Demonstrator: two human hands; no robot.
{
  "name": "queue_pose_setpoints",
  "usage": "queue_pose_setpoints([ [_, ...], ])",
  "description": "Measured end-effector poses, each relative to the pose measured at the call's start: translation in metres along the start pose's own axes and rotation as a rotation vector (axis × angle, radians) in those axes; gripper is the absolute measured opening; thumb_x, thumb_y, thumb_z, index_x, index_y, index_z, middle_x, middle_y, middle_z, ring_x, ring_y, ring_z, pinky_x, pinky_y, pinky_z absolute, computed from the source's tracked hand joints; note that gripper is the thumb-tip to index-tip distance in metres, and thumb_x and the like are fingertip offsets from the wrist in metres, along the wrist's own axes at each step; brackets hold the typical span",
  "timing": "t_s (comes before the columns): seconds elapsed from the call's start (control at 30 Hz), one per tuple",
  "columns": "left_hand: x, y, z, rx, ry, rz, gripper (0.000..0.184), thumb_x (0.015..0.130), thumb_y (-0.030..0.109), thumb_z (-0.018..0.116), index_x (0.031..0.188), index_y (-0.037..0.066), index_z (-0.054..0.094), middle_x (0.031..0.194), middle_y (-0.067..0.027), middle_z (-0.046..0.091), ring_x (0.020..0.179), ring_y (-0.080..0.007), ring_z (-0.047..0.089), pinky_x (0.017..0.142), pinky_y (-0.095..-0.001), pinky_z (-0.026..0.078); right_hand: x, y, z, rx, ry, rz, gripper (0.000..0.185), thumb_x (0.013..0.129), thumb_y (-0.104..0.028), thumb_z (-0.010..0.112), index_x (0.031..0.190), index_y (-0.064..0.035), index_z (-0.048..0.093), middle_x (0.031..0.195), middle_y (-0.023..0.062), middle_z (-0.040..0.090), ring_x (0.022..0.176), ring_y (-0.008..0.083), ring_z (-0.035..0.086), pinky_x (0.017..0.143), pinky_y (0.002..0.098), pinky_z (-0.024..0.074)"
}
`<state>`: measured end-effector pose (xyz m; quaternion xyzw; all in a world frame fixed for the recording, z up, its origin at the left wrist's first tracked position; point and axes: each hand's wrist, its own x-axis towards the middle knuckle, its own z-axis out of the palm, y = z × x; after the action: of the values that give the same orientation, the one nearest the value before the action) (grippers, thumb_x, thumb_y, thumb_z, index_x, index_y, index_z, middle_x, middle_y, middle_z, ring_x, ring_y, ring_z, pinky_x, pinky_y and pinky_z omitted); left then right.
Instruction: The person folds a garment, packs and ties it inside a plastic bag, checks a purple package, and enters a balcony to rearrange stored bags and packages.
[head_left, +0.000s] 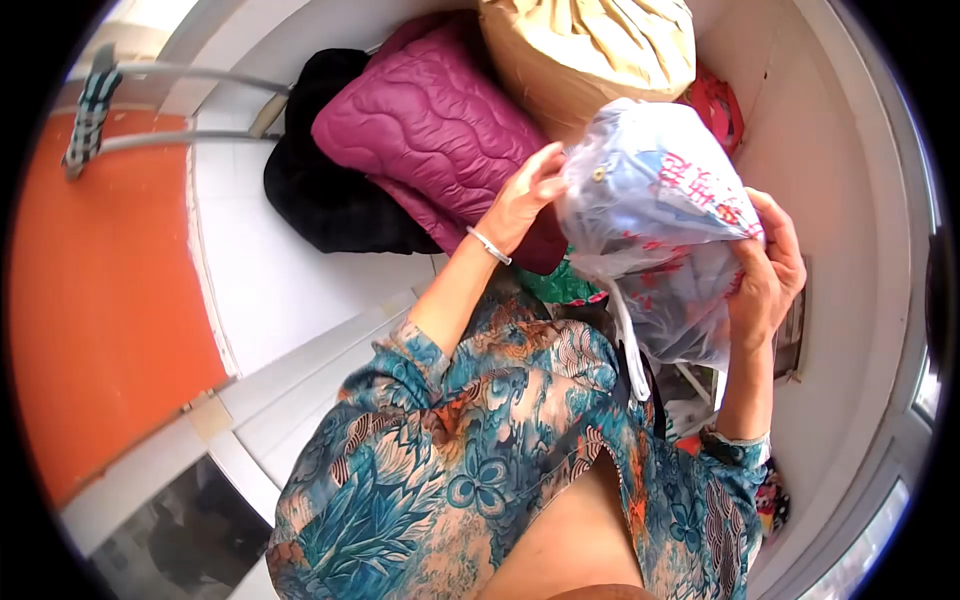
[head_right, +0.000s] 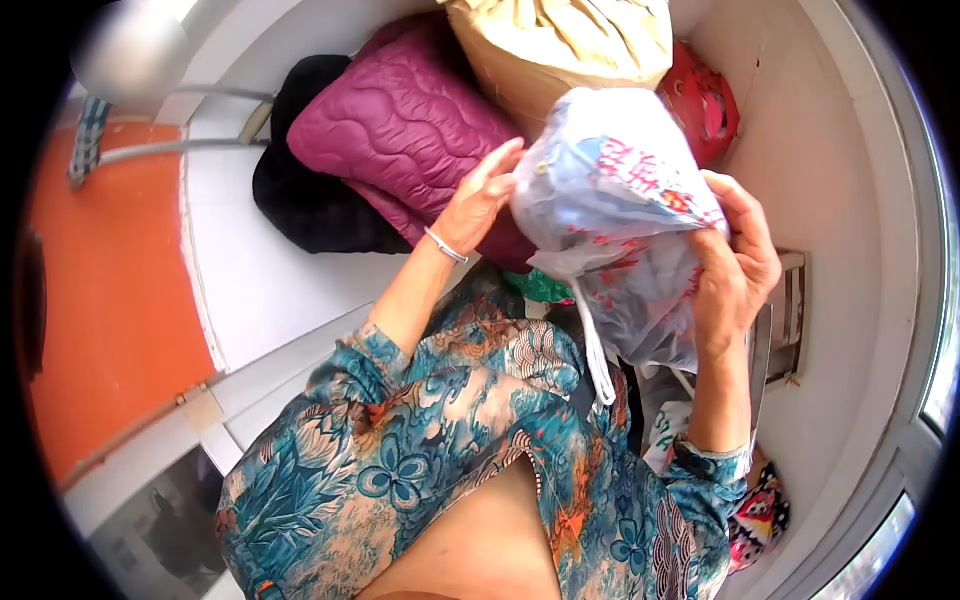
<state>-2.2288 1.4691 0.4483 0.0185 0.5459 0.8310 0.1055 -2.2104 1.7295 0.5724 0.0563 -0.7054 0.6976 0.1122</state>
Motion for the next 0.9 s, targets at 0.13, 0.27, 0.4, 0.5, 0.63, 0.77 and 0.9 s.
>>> queue_pose_setpoints([
  [0.13, -0.031, -0.025, -0.019, -0.388, -0.026, 0.015, 0.083, 0.080, 0.056, 0.059, 0.141, 0.010, 0.027, 0.140, -0.0036, 0.037, 0.126, -0.0199, 0.038, 0.105, -0.0390, 0.031, 0.002, -0.025, 0.044, 0.073, -0.182, -0.156, 0.037, 0.075, 0.008, 0.050, 0.111, 0.0043, 0.057, 0.105, 0.0071, 0.061, 0.096, 0.0120, 0.056, 0.090, 0.0248, 0.0409],
  [0.27, -0.073, 0.020, -0.012, -0.543, 0.086, 0.304, 0.078, 0.082, 0.060, 0.049, 0.140, 0.013, 0.028, 0.141, -0.0047, 0.036, 0.127, -0.0255, 0.038, 0.105, -0.0448, 0.033, 0.007, -0.066, 0.087, 0.256, -0.333, -0.398, 0.034, 0.076, 0.008, 0.053, 0.110, 0.0038, 0.058, 0.099, 0.0072, 0.063, 0.091, 0.0105, 0.057, 0.084, 0.0220, 0.0427],
  [0.4, -0.050, 0.062, -0.031, -0.250, 0.259, 0.390, 0.072, 0.083, 0.050, 0.057, 0.135, 0.007, 0.034, 0.134, -0.0078, 0.043, 0.123, -0.0256, 0.043, 0.103, -0.0428, 0.035, 0.054, -0.057, 0.090, 0.433, -0.145, -0.384, 0.026, 0.080, 0.002, 0.054, 0.106, -0.0018, 0.059, 0.097, 0.0088, 0.065, 0.085, 0.0200, 0.061, 0.079, 0.0292, 0.0467],
  [0.5, -0.046, 0.121, -0.026, 0.150, 0.405, 0.401, 0.063, 0.087, 0.045, 0.054, 0.131, 0.003, 0.039, 0.129, -0.0109, 0.048, 0.121, -0.0244, 0.045, 0.100, -0.0381, 0.038, 0.088, -0.034, 0.089, 0.441, -0.023, -0.282, 0.029, 0.083, -0.002, 0.055, 0.111, 0.0064, 0.055, 0.100, 0.0110, 0.064, 0.088, 0.0132, 0.061, 0.081, 0.0241, 0.0471],
  [0.63, 0.019, 0.110, -0.041, 0.495, 0.404, 0.424, 0.066, 0.085, 0.041, 0.059, 0.130, -0.002, 0.038, 0.129, -0.0183, 0.047, 0.120, -0.0266, 0.046, 0.099, -0.0356, 0.036, 0.126, 0.055, 0.079, 0.134, -0.059, -0.107, 0.029, 0.083, -0.007, 0.057, 0.111, 0.0012, 0.056, 0.094, 0.0081, 0.065, 0.084, 0.0161, 0.061, 0.075, 0.0254, 0.0472],
  [0.77, 0.057, 0.050, -0.046, 1.239, 0.463, 0.444, 0.061, 0.083, 0.034, 0.060, 0.131, 0.003, 0.039, 0.124, -0.0216, 0.047, 0.111, -0.0379, 0.046, 0.094, -0.0461, 0.036, 0.092, 0.152, 0.055, -0.692, -0.265, -0.052, 0.048, 0.083, -0.024, 0.056, 0.126, -0.0070, 0.044, 0.110, 0.0201, 0.059, 0.099, 0.0397, 0.057, 0.085, 0.0438, 0.0448],
  [0.9, 0.051, 0.050, 0.001, 1.458, 0.387, 0.705, 0.049, 0.075, 0.024, 0.065, 0.118, 0.004, 0.051, 0.117, -0.0146, 0.050, 0.104, -0.0331, 0.046, 0.088, -0.0411, 0.037, 0.046, 0.180, 0.057, -0.704, -0.194, 0.204, 0.059, 0.082, -0.039, 0.055, 0.130, -0.0081, 0.039, 0.122, 0.0249, 0.050, 0.109, 0.0425, 0.051, 0.090, 0.0454, 0.0411],
])
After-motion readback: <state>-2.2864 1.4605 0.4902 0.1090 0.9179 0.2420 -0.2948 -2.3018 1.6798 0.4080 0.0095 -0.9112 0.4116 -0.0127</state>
